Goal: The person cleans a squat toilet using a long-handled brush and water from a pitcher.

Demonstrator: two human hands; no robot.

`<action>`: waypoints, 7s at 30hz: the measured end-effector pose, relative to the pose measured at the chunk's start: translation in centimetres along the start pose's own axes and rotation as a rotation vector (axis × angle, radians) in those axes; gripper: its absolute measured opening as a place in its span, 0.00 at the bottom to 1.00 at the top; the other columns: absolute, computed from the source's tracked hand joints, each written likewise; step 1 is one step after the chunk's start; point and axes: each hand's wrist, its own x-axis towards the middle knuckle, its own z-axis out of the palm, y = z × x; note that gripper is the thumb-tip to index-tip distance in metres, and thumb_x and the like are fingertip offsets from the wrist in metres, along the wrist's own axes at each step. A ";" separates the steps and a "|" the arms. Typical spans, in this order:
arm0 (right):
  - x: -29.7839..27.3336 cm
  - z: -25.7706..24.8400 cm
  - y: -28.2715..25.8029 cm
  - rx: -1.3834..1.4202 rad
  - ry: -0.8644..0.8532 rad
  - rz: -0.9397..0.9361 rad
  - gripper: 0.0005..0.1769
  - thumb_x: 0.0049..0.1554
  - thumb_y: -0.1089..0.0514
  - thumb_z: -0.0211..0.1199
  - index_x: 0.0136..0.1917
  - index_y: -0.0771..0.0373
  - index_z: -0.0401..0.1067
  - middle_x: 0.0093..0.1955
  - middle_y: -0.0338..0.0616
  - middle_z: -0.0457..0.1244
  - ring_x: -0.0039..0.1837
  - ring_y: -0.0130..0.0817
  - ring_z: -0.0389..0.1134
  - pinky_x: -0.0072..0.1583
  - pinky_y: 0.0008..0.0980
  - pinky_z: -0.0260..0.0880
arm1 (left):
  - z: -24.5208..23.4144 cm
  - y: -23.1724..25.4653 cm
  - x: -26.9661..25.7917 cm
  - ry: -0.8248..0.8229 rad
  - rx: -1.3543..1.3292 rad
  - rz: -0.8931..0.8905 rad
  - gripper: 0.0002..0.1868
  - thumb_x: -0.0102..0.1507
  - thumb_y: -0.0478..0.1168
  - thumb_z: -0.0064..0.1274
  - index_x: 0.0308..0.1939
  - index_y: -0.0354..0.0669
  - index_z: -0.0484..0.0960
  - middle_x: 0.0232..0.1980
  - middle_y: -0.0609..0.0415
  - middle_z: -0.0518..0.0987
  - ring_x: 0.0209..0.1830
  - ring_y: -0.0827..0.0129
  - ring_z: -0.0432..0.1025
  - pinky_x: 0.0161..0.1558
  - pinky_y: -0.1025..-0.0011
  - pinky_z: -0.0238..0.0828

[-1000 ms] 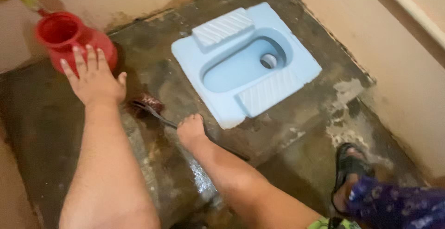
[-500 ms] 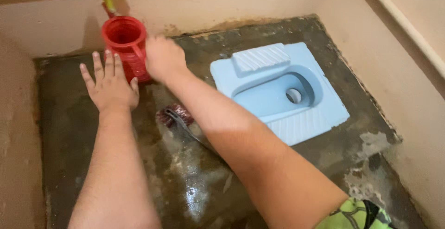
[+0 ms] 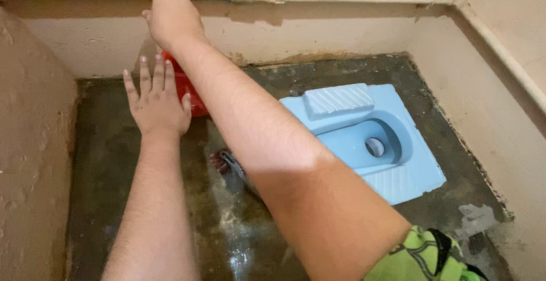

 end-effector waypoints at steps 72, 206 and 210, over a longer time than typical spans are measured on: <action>-14.6 -6.8 28.6 1.972 0.101 1.036 0.15 0.56 0.63 0.49 0.50 0.77 0.68 0.47 0.61 0.66 0.45 0.48 0.70 0.47 0.39 0.75 | -7.6 20.8 -4.4 -0.089 -0.478 0.182 0.43 0.64 0.54 0.45 0.81 0.47 0.52 0.85 0.60 0.47 0.84 0.62 0.32 0.78 0.50 0.14; -44.2 -4.8 18.8 -0.372 -0.684 0.252 0.17 0.55 0.56 0.65 0.56 0.64 0.71 0.58 0.56 0.67 0.63 0.53 0.68 0.60 0.51 0.69 | -3.0 18.3 -19.3 -0.309 -0.364 0.043 0.46 0.60 0.41 0.43 0.82 0.47 0.44 0.86 0.61 0.41 0.85 0.63 0.32 0.78 0.54 0.14; -46.2 -2.5 19.5 -0.389 -0.748 0.278 0.18 0.54 0.62 0.61 0.59 0.63 0.70 0.61 0.55 0.66 0.64 0.52 0.68 0.61 0.53 0.68 | -3.9 18.4 -19.3 -0.297 -0.320 0.076 0.47 0.60 0.41 0.43 0.82 0.46 0.43 0.86 0.60 0.40 0.84 0.61 0.31 0.77 0.54 0.13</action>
